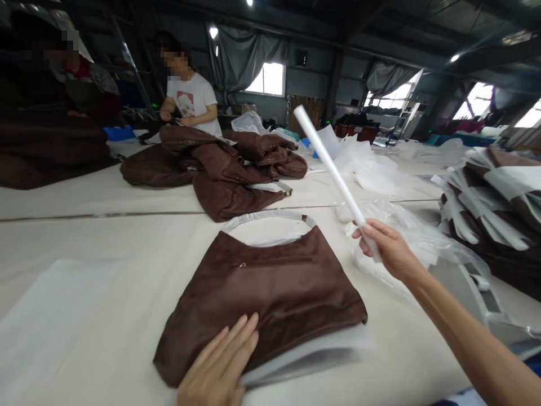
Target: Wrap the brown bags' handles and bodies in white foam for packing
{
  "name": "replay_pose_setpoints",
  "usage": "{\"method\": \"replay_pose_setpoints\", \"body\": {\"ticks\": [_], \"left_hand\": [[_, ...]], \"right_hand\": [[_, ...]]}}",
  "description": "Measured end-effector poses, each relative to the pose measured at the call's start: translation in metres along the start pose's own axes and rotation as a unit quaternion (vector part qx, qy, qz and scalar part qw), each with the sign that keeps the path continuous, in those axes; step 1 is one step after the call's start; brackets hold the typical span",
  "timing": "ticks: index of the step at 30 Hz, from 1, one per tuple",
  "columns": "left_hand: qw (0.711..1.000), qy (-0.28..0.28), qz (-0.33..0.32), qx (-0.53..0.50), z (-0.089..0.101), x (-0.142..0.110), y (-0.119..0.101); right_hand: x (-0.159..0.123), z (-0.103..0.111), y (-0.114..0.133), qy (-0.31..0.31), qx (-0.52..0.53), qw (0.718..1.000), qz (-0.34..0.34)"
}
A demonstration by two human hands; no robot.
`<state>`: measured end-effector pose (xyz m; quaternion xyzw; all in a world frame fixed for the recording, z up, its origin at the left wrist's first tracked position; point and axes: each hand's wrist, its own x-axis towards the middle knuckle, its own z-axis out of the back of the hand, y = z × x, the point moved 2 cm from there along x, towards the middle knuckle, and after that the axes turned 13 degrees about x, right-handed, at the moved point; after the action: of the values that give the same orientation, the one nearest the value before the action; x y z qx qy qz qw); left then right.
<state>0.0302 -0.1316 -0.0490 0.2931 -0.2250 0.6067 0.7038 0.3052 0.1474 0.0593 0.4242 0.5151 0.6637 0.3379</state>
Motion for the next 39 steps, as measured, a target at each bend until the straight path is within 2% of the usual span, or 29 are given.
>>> {"method": "replay_pose_setpoints", "body": {"ticks": [2, 5, 8, 10, 12, 15, 17, 19, 22, 25, 30, 33, 36, 39], "left_hand": [[0.999, 0.023, 0.02, -0.008, 0.01, 0.009, -0.004], [0.993, 0.121, -0.012, -0.008, 0.016, 0.021, -0.004], [0.981, 0.192, -0.006, -0.027, 0.02, 0.031, 0.001], [0.97, 0.237, 0.012, -0.044, 0.023, 0.038, 0.003], [0.956, 0.286, 0.025, -0.061, 0.026, 0.046, 0.004], [0.933, 0.347, 0.048, -0.08, 0.03, 0.06, 0.008], [0.922, 0.373, 0.059, -0.083, 0.033, 0.067, 0.011], [0.916, 0.389, 0.06, -0.081, 0.034, 0.072, 0.015], [0.915, 0.391, 0.053, -0.082, 0.036, 0.074, 0.017], [0.924, 0.369, 0.044, -0.087, 0.035, 0.068, 0.012], [0.95, 0.305, 0.004, -0.061, 0.027, 0.043, -0.003], [0.962, 0.273, -0.007, -0.023, 0.02, 0.029, -0.009], [0.973, 0.229, -0.017, 0.0, 0.017, 0.021, -0.012], [0.982, 0.185, -0.036, 0.015, 0.015, 0.017, -0.011]], "right_hand": [[-0.04, 0.027, 0.016, 0.041, 0.001, 0.999, -0.024], [-0.095, 0.054, 0.037, 0.187, -0.127, 0.973, -0.054], [-0.136, 0.055, 0.043, 0.307, -0.207, 0.926, -0.077], [-0.155, 0.042, 0.038, 0.338, -0.245, 0.907, -0.06], [-0.168, 0.021, 0.027, 0.33, -0.282, 0.901, -0.023], [-0.174, -0.013, 0.005, 0.255, -0.314, 0.913, 0.056], [-0.174, -0.034, -0.009, 0.21, -0.322, 0.915, 0.122], [-0.173, -0.051, -0.02, 0.181, -0.337, 0.905, 0.189], [-0.17, -0.068, -0.03, 0.137, -0.368, 0.876, 0.279], [-0.168, -0.078, -0.034, 0.095, -0.377, 0.856, 0.341], [-0.166, -0.09, -0.048, 0.038, -0.37, 0.844, 0.385], [-0.171, -0.091, -0.052, 0.041, -0.382, 0.835, 0.393], [-0.18, -0.078, -0.034, 0.078, -0.359, 0.848, 0.381], [-0.174, -0.06, 0.005, 0.058, -0.314, 0.868, 0.379]]}}
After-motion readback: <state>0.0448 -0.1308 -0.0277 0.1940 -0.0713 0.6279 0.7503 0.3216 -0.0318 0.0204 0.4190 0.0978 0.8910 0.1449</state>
